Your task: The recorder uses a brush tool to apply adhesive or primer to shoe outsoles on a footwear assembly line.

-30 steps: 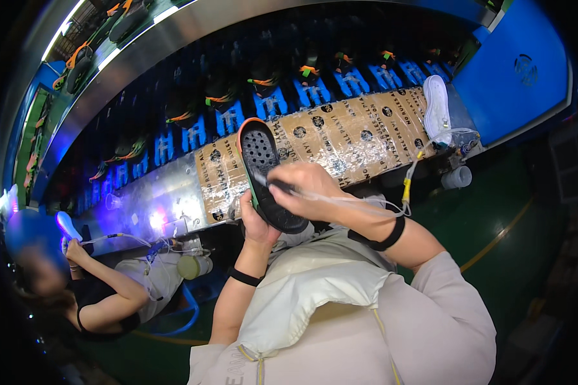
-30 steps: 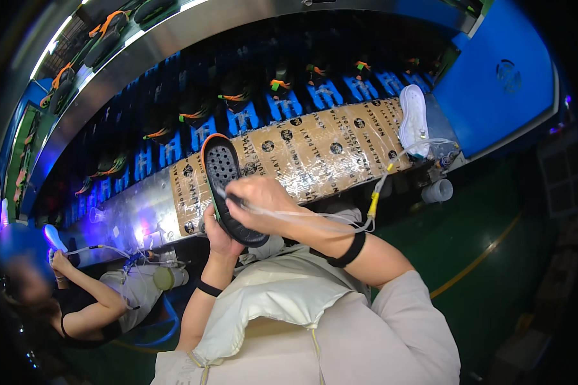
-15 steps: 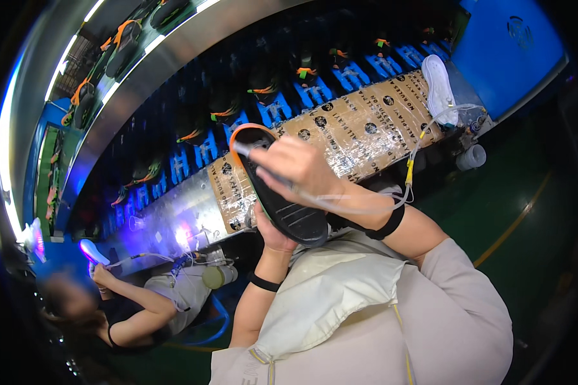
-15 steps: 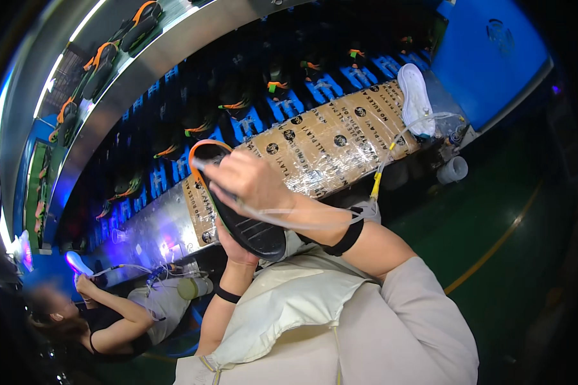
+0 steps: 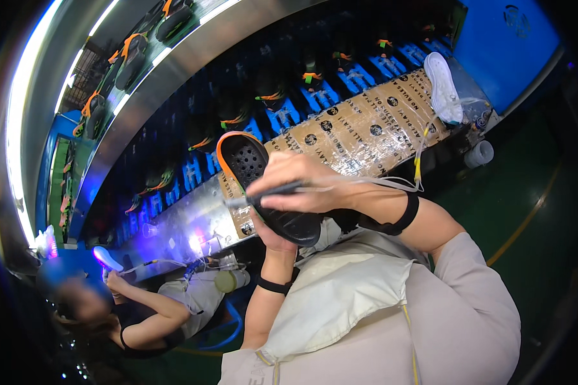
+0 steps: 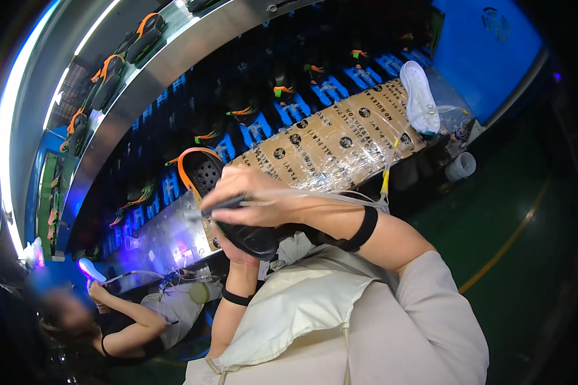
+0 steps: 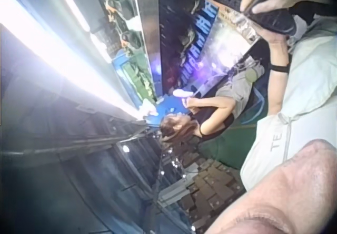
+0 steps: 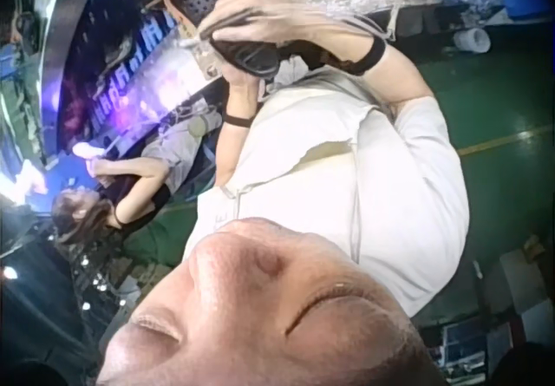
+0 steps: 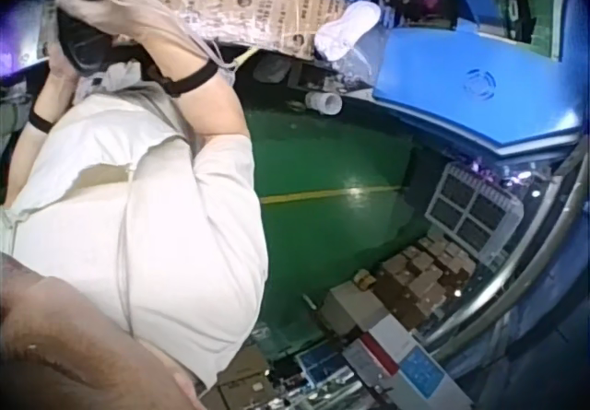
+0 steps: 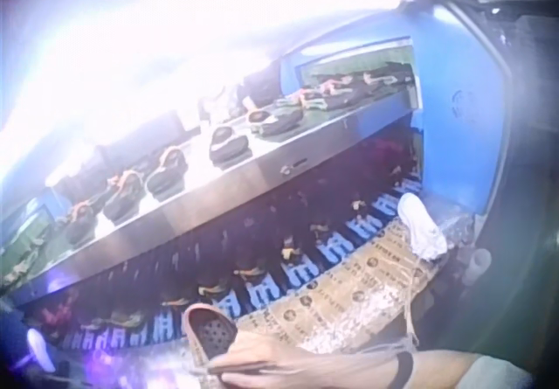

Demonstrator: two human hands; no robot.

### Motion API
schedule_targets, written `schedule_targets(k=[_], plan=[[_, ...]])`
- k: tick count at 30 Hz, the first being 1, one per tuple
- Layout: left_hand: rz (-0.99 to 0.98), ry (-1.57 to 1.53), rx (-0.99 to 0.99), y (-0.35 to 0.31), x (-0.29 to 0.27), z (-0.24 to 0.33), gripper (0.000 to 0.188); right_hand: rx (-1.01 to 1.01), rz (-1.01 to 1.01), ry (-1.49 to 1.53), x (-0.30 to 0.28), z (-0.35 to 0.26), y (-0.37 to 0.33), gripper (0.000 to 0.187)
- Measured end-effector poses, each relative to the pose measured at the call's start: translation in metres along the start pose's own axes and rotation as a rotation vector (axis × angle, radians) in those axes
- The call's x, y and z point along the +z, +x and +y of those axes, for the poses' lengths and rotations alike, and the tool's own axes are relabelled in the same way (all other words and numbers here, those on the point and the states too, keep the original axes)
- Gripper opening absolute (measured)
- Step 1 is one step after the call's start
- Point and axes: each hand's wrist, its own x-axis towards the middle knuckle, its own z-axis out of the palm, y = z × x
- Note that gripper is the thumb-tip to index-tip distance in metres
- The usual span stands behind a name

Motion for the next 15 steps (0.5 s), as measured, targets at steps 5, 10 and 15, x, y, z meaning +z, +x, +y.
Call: schedule_targets(k=[5,10,15], plan=[[0.2,0.21,0.131,0.0,0.013,-0.005,0.073,-0.153,0.022,-0.611,0.004,-0.005,-0.001,0.024],[-0.252,0.102,0.099,0.002,0.005,0.01,0.077,-0.013,0.01,-0.15,0.006,-0.013,-0.001,0.024],[-0.126,0.259,0.194,0.004,-0.023,0.014,0.076,-0.16,-0.248,-0.371,0.01,-0.023,-0.002,0.026]])
